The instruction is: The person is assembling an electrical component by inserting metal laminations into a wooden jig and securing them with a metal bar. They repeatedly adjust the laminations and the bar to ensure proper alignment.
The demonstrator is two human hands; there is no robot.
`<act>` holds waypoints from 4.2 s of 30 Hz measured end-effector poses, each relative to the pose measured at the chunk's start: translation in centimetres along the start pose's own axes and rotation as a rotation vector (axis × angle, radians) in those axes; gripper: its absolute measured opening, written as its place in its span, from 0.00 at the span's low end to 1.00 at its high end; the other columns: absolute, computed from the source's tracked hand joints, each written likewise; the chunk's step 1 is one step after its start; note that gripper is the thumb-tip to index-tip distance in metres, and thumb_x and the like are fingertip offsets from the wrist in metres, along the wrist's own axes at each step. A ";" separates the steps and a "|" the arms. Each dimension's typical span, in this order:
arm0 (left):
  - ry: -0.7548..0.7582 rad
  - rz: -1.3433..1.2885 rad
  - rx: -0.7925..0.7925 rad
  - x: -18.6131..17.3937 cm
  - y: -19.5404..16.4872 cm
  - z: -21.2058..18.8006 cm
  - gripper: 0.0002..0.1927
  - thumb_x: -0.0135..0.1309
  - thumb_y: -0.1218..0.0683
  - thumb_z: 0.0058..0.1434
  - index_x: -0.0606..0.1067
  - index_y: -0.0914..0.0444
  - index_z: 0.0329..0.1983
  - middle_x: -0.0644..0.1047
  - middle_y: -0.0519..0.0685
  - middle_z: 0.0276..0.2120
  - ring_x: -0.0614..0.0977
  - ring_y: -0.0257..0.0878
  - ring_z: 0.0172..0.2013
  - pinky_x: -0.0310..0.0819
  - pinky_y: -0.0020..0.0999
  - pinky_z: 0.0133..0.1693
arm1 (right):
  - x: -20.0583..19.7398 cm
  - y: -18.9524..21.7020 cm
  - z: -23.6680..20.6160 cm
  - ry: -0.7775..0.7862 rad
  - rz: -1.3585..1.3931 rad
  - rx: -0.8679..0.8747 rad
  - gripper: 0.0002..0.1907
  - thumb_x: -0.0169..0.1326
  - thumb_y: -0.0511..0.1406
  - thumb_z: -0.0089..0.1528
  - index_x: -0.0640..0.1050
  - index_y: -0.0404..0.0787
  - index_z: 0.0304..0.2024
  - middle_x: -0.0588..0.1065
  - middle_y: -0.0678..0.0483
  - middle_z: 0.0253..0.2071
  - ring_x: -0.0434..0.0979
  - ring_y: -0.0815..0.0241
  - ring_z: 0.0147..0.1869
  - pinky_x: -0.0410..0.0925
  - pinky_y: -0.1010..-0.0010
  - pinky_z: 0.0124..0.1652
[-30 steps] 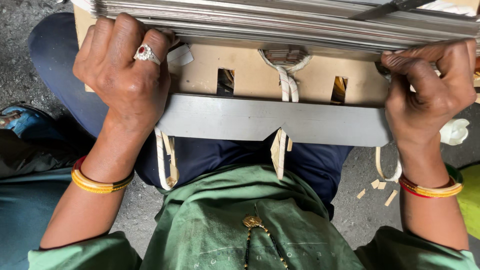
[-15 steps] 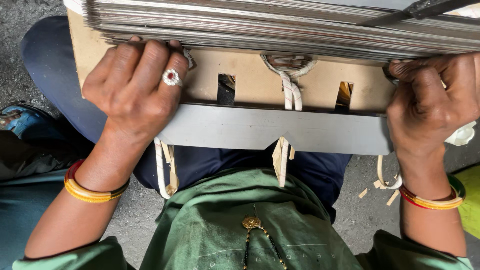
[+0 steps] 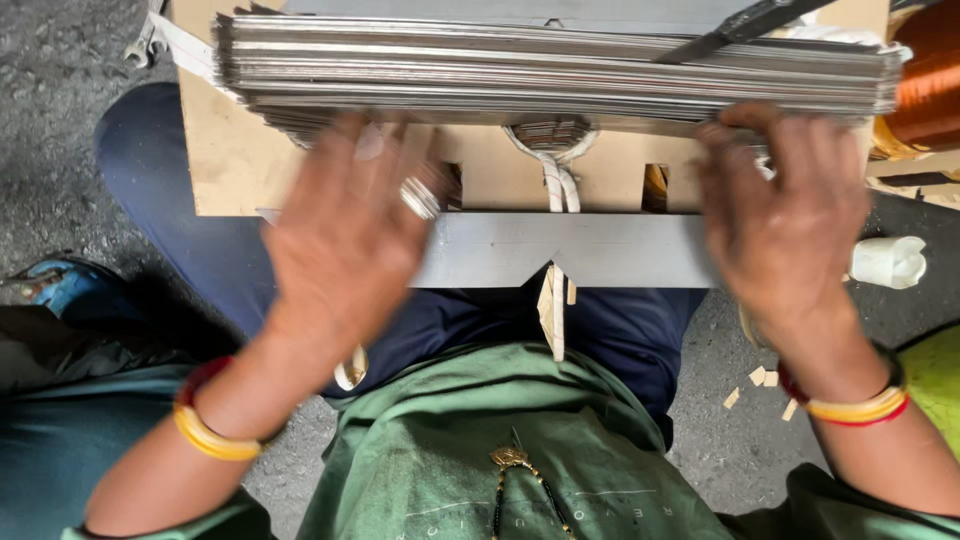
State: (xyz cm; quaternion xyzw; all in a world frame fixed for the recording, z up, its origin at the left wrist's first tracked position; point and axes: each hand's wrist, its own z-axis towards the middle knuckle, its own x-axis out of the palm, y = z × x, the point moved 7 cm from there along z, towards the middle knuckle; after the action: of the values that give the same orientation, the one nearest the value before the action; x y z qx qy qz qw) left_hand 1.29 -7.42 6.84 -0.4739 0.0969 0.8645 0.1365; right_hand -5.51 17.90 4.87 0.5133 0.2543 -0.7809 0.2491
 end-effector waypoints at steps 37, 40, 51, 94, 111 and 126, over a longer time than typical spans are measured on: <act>0.117 -0.051 0.231 5.1 -7.4 -0.7 0.18 0.60 0.53 0.69 0.76 0.54 0.62 0.78 0.44 0.43 0.74 0.40 0.40 0.58 0.40 0.41 | -4.7 -8.3 -7.6 -0.018 0.266 0.218 0.13 0.58 0.23 0.60 0.84 0.38 0.46 0.76 0.48 0.41 0.77 0.53 0.44 0.71 0.64 0.40; 0.044 -0.005 0.245 6.0 -7.9 2.3 0.16 0.58 0.52 0.72 0.76 0.54 0.62 0.75 0.43 0.38 0.71 0.38 0.37 0.56 0.37 0.39 | -3.2 -12.0 -7.9 -0.111 0.320 0.345 0.15 0.57 0.17 0.62 0.86 0.34 0.45 0.75 0.46 0.40 0.76 0.55 0.41 0.69 0.67 0.38; 0.026 -0.012 0.172 7.4 -8.1 6.2 0.17 0.61 0.59 0.72 0.77 0.57 0.63 0.66 0.45 0.33 0.69 0.41 0.39 0.58 0.38 0.42 | 1.0 -16.0 -9.4 -0.390 0.270 0.256 0.13 0.56 0.16 0.62 0.83 0.31 0.45 0.76 0.47 0.43 0.78 0.56 0.44 0.70 0.69 0.42; -0.079 -0.309 -0.047 7.1 -3.7 5.1 0.07 0.56 0.62 0.62 0.73 0.64 0.43 0.69 0.50 0.38 0.71 0.45 0.41 0.63 0.40 0.42 | 7.2 -16.5 -14.1 -0.294 0.575 0.420 0.15 0.45 0.14 0.71 0.79 0.25 0.54 0.74 0.43 0.53 0.77 0.55 0.59 0.72 0.71 0.63; -0.101 -0.135 -0.078 3.7 0.7 2.3 0.12 0.58 0.66 0.62 0.78 0.63 0.48 0.73 0.48 0.44 0.74 0.44 0.44 0.70 0.37 0.39 | 2.7 -11.4 -9.0 -0.196 0.379 0.359 0.18 0.54 0.16 0.63 0.85 0.31 0.53 0.77 0.45 0.52 0.76 0.54 0.56 0.68 0.70 0.55; -0.156 -0.158 -0.161 4.8 2.9 -0.5 0.14 0.58 0.72 0.51 0.73 0.66 0.38 0.69 0.51 0.38 0.75 0.45 0.44 0.69 0.38 0.34 | 1.7 -8.7 -6.2 -0.183 0.219 0.182 0.16 0.57 0.19 0.63 0.86 0.34 0.49 0.77 0.47 0.49 0.73 0.54 0.52 0.66 0.68 0.54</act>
State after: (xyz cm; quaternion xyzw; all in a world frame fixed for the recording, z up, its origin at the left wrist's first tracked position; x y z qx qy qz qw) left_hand -1.73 -9.63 2.65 -0.4206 -0.0216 0.8904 0.1729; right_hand -7.52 28.26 2.42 0.4852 0.1011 -0.8123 0.3075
